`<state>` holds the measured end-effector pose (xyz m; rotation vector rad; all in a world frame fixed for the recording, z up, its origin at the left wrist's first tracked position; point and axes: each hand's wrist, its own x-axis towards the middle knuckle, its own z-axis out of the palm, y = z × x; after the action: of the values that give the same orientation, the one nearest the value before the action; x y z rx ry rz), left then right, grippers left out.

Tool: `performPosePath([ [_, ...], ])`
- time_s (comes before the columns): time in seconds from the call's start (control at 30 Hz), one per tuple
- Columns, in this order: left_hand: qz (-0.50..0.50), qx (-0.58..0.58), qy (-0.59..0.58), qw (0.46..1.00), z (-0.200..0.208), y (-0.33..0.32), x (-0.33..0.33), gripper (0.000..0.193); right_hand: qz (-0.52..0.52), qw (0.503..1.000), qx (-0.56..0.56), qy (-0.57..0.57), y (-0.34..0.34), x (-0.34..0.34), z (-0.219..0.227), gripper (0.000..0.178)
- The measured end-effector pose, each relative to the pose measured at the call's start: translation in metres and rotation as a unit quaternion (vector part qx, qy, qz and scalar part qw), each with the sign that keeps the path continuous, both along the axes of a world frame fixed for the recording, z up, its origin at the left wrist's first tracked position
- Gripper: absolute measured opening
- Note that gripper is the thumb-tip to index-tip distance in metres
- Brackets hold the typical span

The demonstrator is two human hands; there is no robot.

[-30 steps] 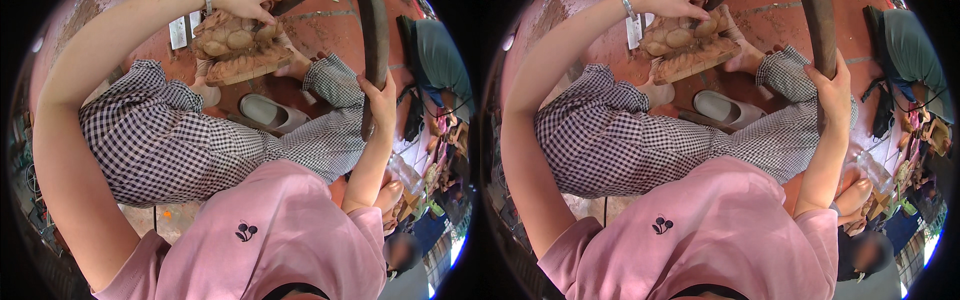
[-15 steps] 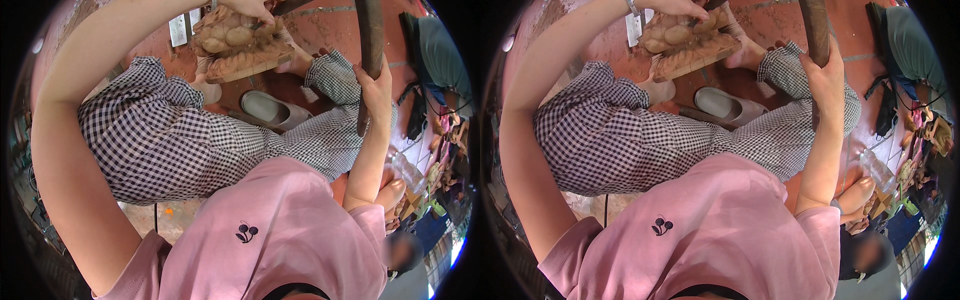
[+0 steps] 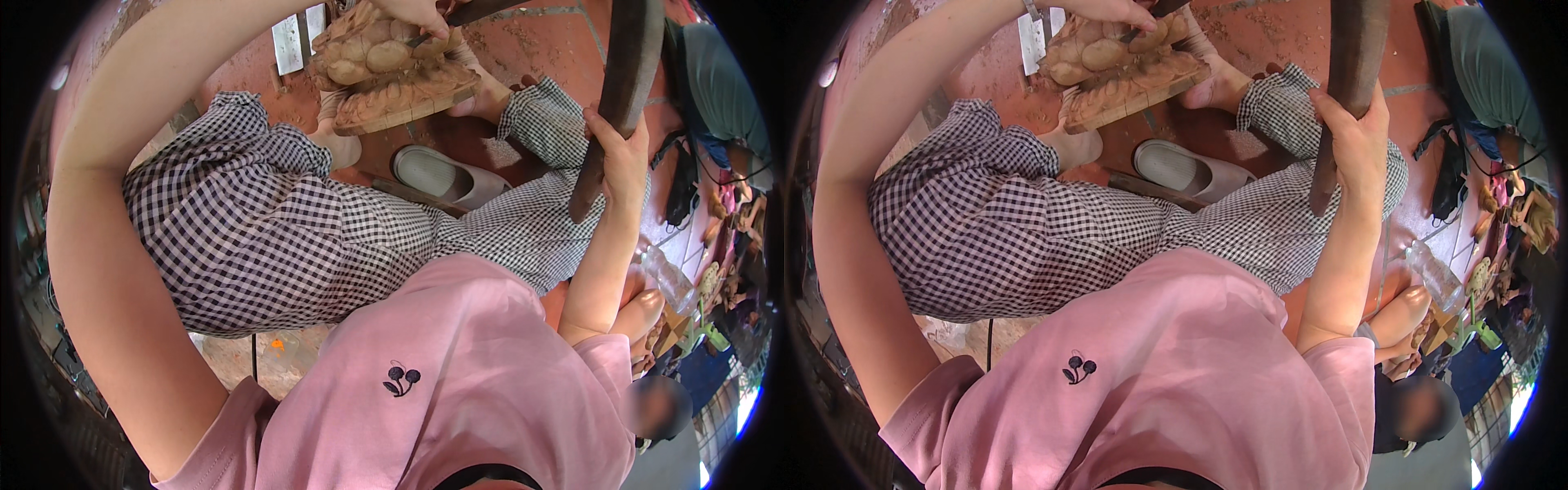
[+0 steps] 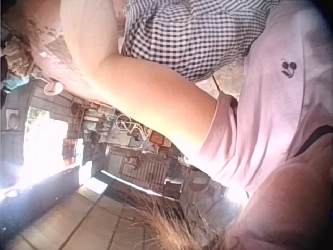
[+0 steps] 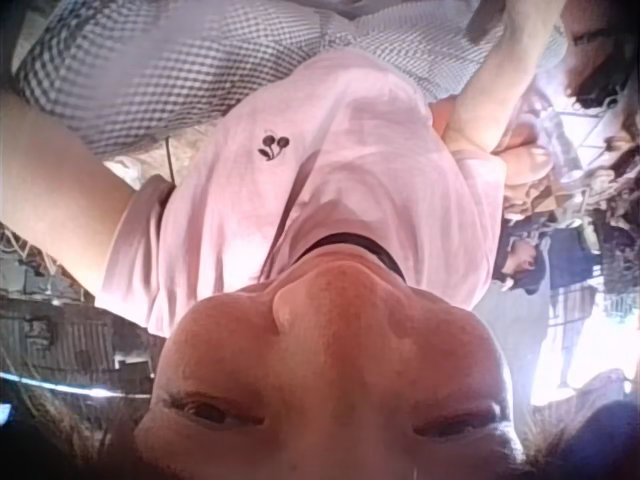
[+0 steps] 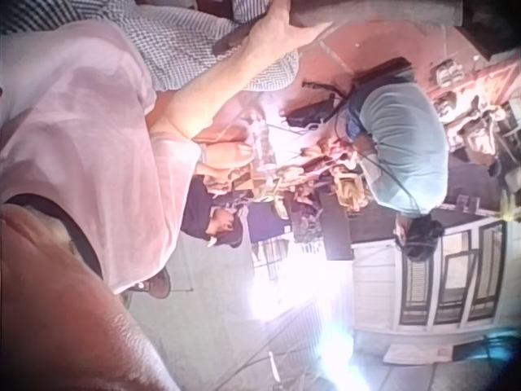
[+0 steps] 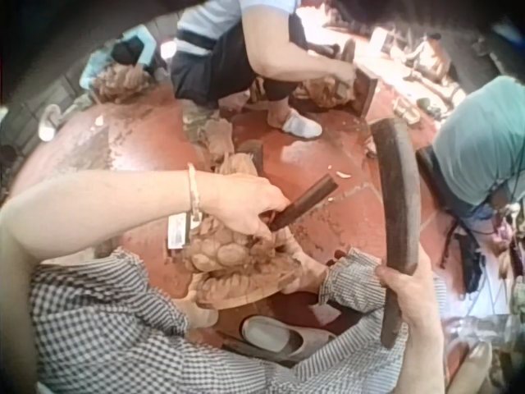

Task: The person sits on the floor and carves a large piece of wood using a chisel and a wooden mallet. They repeatedly strike the chisel to shape the wood, occasionally rotating the piece to access different areas.

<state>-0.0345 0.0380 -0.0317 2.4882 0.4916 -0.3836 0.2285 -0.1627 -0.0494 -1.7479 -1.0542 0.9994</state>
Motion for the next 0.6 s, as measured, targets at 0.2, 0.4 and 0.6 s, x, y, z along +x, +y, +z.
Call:
performPosePath([
  [0.2, 0.003, -0.034, -0.008, 0.999, 0.001, 0.000, 0.001, 0.033, -0.004, 1.000, 0.018, 0.018, -0.005, -0.006, -0.001, 0.023],
  [0.4, -0.051, -0.006, -0.014, 0.999, 0.003, -0.005, 0.004, 0.035, 0.039, 0.986, 0.025, -0.159, -0.009, -0.022, -0.002, 0.033],
  [0.6, -0.054, 0.006, 0.017, 0.998, 0.011, -0.006, 0.002, 0.041, 0.024, 0.989, -0.034, -0.145, -0.010, -0.015, -0.010, 0.053],
])
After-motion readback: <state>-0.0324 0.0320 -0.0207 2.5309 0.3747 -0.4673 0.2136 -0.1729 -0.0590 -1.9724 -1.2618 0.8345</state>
